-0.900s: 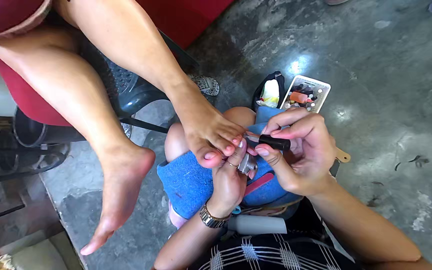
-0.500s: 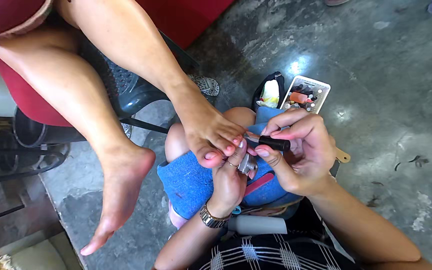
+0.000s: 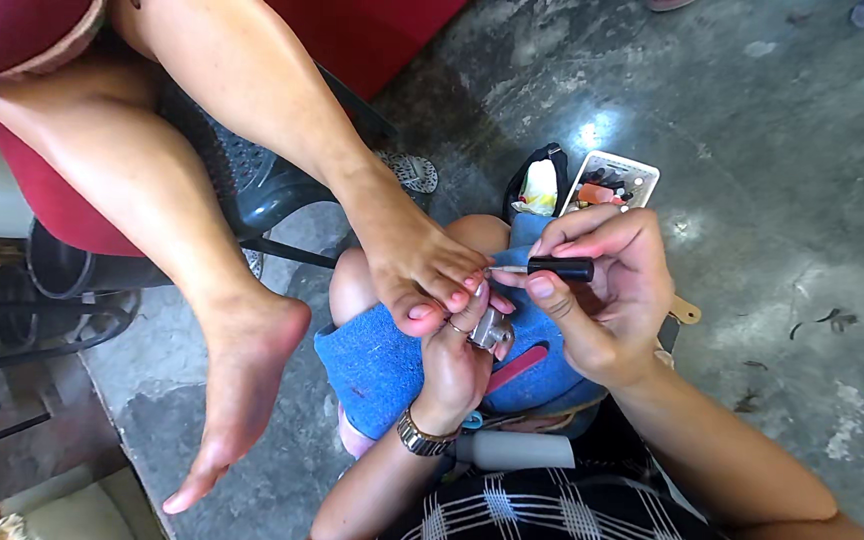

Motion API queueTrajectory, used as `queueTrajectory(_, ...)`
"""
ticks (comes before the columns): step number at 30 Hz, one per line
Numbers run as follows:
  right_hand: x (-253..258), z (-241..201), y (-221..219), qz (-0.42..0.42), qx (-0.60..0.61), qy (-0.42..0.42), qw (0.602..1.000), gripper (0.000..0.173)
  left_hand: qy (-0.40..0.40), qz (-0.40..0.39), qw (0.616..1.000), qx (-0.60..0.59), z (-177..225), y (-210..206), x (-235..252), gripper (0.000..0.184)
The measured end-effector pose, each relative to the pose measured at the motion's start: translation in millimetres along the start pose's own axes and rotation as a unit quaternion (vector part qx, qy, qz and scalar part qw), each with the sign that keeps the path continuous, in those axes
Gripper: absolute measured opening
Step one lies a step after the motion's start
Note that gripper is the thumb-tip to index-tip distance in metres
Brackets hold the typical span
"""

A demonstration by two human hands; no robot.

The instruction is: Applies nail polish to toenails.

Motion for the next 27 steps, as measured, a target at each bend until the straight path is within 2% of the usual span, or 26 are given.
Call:
queueTrajectory(5,-0.5,-1.4,-0.5,-0.013,-0.031,0.013,0.999,0.019,0.000,0.005,1.000,-0.010,-0.7,0.9,-0.3,0.019)
queueTrajectory(13,-0.1,-0.1,1.6,-0.005,-0.007,0.003,1.000,0.019,0.003,0.002,1.000,-0.005,-0.6,-0.5,0.3,0.020)
queueTrajectory(19,1.2,-8.9,9.7,0.016,0.062,-0.008,0.998,0.018,0.032,0.022,0.997,0.068,13.9,-2.8,-6.2,0.014)
queueTrajectory(27,1.6,-13.8,-3.8,0.007,0.027,-0.004,1.000,0.020,0.037,0.067,0.997,0.008,23.1,-13.3,-9.3,0.018)
Point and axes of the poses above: each hand's wrist, its own x-axis towards the middle knuckle, its own y-axis out of the back of the hand, z = x × y, the point moved 5 cm from there along x, towards the middle knuckle, and after that the axes turned 11 degrees about -y, right-handed, at the moved point
